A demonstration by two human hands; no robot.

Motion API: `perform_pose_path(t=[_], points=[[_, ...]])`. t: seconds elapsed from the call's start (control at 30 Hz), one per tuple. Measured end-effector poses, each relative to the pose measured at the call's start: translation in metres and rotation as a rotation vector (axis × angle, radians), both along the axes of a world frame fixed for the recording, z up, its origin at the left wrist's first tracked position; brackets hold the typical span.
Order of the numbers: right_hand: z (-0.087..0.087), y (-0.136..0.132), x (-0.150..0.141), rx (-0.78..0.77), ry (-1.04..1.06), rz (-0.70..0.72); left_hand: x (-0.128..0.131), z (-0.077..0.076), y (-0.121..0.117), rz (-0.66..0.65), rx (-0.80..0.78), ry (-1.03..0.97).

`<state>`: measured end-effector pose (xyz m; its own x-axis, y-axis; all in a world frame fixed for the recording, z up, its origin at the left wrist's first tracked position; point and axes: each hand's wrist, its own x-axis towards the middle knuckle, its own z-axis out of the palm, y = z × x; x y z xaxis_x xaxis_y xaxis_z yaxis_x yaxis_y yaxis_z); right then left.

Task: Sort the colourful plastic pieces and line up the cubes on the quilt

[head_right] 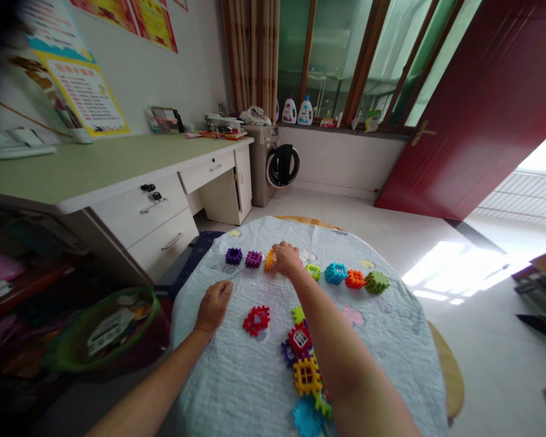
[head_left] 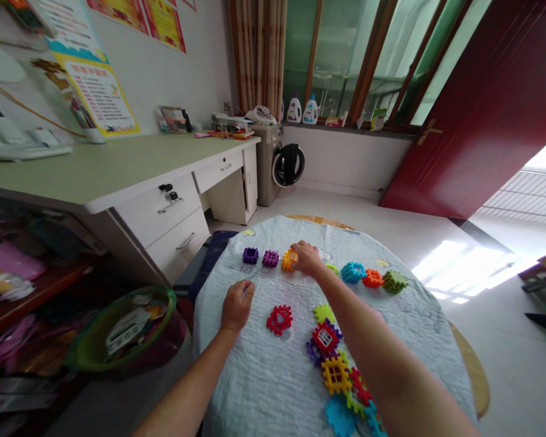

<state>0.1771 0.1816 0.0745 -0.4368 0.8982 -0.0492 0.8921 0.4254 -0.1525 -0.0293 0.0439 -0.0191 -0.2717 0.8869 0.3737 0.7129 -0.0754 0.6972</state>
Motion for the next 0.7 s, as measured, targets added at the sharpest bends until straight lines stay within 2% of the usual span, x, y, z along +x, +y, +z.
perform_pose_path(t=[0.2, 0.33, 0.43, 0.57, 0.7], points=[[-0.007, 0.012, -0.011, 0.01, -0.005, -0.005, 0.001, 0.001, -0.001, 0.001, 0.001, 0.008], [-0.013, 0.012, -0.013, -0.007, -0.015, -0.006, 0.0, 0.0, -0.001, 0.0, -0.008, 0.013], [-0.011, 0.007, -0.011, 0.002, -0.004, -0.011, 0.0, -0.001, -0.001, -0.005, -0.013, 0.009], [-0.002, -0.017, -0.005, 0.051, 0.11, 0.01, 0.0, -0.002, -0.001, -0.011, -0.012, 0.008], [-0.01, -0.074, 0.0, -0.055, 0.213, 0.114, 0.0, -0.003, 0.0, -0.005, -0.01, 0.014]])
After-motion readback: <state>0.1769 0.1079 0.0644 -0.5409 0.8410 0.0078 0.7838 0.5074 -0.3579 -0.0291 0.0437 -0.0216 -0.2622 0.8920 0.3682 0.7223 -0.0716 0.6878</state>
